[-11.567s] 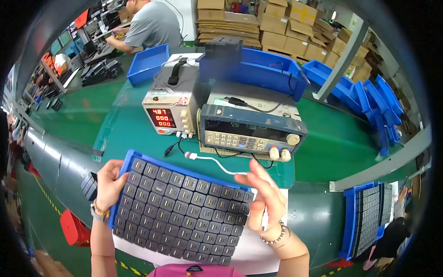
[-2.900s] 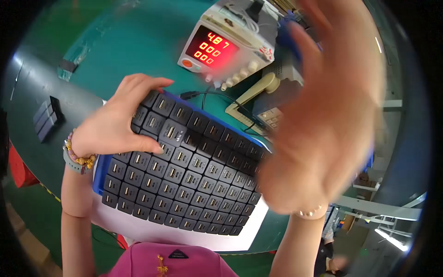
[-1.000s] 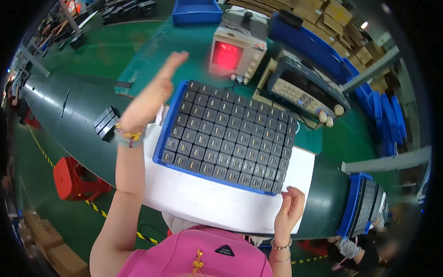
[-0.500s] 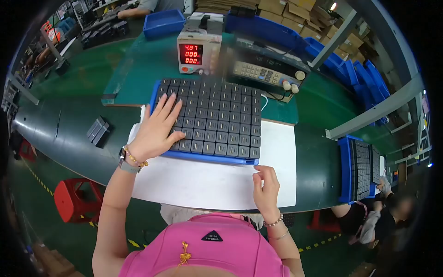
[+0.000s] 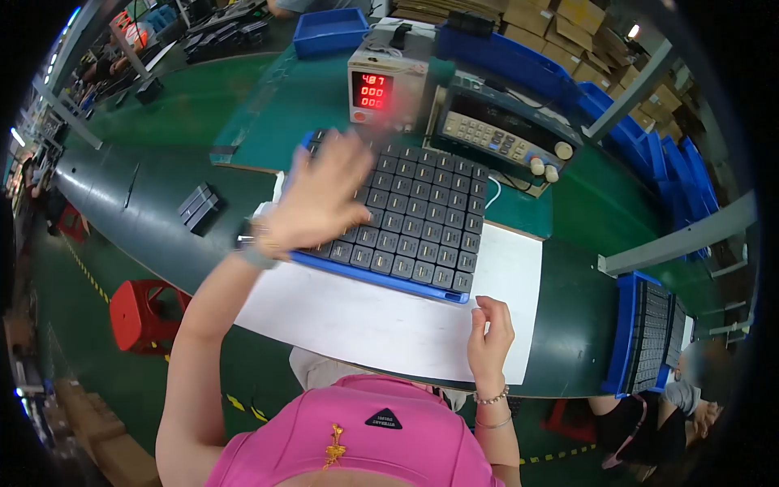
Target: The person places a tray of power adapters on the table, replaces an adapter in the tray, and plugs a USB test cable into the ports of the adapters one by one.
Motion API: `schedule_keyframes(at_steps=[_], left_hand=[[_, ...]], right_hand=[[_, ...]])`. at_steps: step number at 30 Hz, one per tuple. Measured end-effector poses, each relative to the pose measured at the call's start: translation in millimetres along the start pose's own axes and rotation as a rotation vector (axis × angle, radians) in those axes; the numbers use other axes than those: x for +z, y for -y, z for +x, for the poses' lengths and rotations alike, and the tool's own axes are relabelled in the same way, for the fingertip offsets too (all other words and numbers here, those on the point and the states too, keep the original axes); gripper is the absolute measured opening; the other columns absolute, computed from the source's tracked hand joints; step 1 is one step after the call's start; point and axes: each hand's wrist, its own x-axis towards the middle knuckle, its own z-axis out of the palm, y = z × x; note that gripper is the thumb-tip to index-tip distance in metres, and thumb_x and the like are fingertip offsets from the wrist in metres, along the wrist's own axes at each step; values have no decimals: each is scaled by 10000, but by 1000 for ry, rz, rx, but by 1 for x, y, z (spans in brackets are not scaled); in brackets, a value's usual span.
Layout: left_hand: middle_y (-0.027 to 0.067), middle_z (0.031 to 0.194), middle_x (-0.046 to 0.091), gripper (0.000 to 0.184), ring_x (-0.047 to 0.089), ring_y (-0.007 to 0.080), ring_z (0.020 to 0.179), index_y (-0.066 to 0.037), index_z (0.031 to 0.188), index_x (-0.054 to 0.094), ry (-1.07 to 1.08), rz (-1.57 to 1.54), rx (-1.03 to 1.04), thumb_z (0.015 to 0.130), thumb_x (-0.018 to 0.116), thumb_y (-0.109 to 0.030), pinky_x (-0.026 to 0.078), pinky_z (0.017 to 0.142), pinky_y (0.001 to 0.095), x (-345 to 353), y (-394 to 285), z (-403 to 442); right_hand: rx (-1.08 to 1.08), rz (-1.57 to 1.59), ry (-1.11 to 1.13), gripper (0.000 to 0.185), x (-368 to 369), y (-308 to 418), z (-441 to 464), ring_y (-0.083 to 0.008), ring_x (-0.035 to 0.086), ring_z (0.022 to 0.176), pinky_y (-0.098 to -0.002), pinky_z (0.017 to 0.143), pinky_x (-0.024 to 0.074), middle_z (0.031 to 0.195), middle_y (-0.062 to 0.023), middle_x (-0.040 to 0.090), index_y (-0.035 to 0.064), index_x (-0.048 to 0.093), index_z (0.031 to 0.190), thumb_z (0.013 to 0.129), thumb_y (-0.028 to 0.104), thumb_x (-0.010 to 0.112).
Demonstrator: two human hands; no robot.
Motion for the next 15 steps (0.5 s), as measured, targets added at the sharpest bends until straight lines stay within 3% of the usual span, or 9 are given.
schedule_keyframes(at_steps=[5, 8, 11, 12, 14, 15], left_hand=[[223, 1532, 187, 669, 124, 387, 1433, -61, 1463, 287, 136, -229, 50, 952, 436, -465, 106, 1117, 584, 11, 9, 0], [209, 1545, 167, 680, 90, 388, 1440, -77, 1477, 264, 41, -568, 13, 957, 414, -489, 93, 1129, 558, -19, 34, 6], [207, 1549, 162, 663, 69, 378, 1445, -121, 1488, 253, -241, -356, -73, 968, 378, -511, 119, 1134, 520, -52, 40, 17], [251, 1523, 187, 696, 99, 414, 1430, -81, 1470, 275, -324, -413, -41, 959, 391, -539, 131, 1118, 567, -62, 41, 22], [255, 1510, 225, 712, 120, 407, 1428, -83, 1460, 306, -438, -530, 66, 946, 397, -568, 141, 1114, 572, -77, 46, 34], [235, 1511, 244, 698, 135, 394, 1430, -87, 1460, 312, -462, -522, 67, 951, 395, -558, 158, 1121, 518, -82, 45, 39]], right_hand=[[0, 16, 8, 127, 5, -6, 4, -286, 621, 796, -341, 714, 493, 911, -155, 617, -29, 594, 985, 871, 5, 550], [-27, -17, -10, 130, 3, -15, 16, -269, 629, 816, -330, 714, 500, 922, -151, 627, -33, 594, 995, 880, 10, 549], [71, 139, -33, 137, 3, -29, 34, -221, 642, 821, -301, 695, 507, 939, -131, 642, -34, 596, 1014, 908, 33, 541], [123, 226, -44, 141, 5, -30, 45, -204, 647, 819, -290, 687, 509, 945, -123, 647, -34, 597, 1021, 919, 43, 538], [200, 343, -33, 262, 6, -32, 70, -150, 639, 758, -253, 631, 512, 1004, -110, 640, -25, 560, 1173, 952, 111, 527], [270, 428, -23, 311, 9, -33, 84, -145, 631, 753, -253, 620, 510, 1027, -114, 633, -8, 530, 1230, 952, 131, 533]])
